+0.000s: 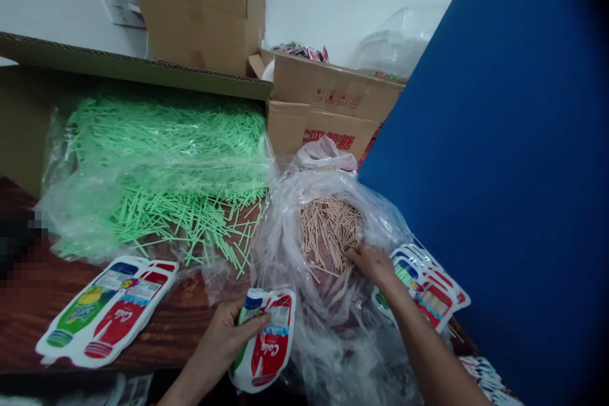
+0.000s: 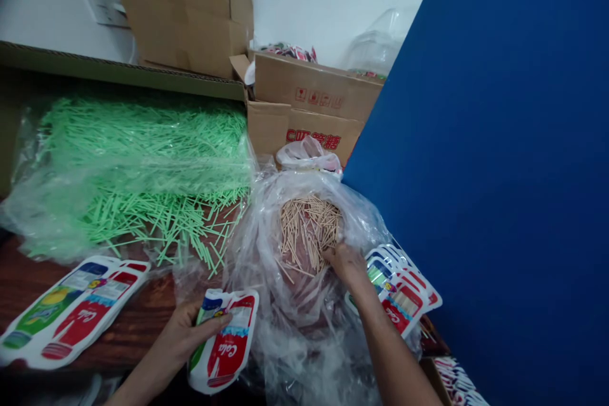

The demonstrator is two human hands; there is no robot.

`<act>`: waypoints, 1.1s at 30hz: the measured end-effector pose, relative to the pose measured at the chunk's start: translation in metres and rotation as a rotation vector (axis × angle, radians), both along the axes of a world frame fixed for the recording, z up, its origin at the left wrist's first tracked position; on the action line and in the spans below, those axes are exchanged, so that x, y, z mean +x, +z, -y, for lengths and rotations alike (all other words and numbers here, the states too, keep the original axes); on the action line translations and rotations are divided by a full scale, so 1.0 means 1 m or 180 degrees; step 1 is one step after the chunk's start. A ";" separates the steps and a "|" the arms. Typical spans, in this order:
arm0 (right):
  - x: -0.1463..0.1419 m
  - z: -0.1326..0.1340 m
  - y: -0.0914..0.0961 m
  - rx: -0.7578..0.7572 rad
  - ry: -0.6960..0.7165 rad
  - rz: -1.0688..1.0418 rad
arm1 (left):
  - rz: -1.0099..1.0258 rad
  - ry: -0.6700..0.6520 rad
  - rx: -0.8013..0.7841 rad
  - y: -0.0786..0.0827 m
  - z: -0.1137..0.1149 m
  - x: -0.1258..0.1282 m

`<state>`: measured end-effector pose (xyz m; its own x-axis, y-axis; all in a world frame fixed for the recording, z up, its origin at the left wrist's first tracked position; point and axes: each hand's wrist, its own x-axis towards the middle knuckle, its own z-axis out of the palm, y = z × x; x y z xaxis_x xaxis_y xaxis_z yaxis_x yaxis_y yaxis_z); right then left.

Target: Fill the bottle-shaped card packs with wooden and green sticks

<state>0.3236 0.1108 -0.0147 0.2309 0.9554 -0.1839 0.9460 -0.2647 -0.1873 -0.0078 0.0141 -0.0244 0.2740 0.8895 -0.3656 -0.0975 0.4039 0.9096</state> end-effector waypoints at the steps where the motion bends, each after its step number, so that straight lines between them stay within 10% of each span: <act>1: -0.004 0.000 -0.001 -0.0034 -0.0024 0.0060 | 0.0017 -0.0005 0.0008 -0.001 0.000 -0.001; 22: -0.061 -0.018 0.008 -0.0349 0.0366 0.0368 | 0.0211 0.0221 -0.0084 0.011 0.000 -0.006; 33: -0.026 -0.023 -0.034 0.0398 0.0274 -0.1142 | 0.0163 0.0271 -0.0026 0.003 0.004 -0.013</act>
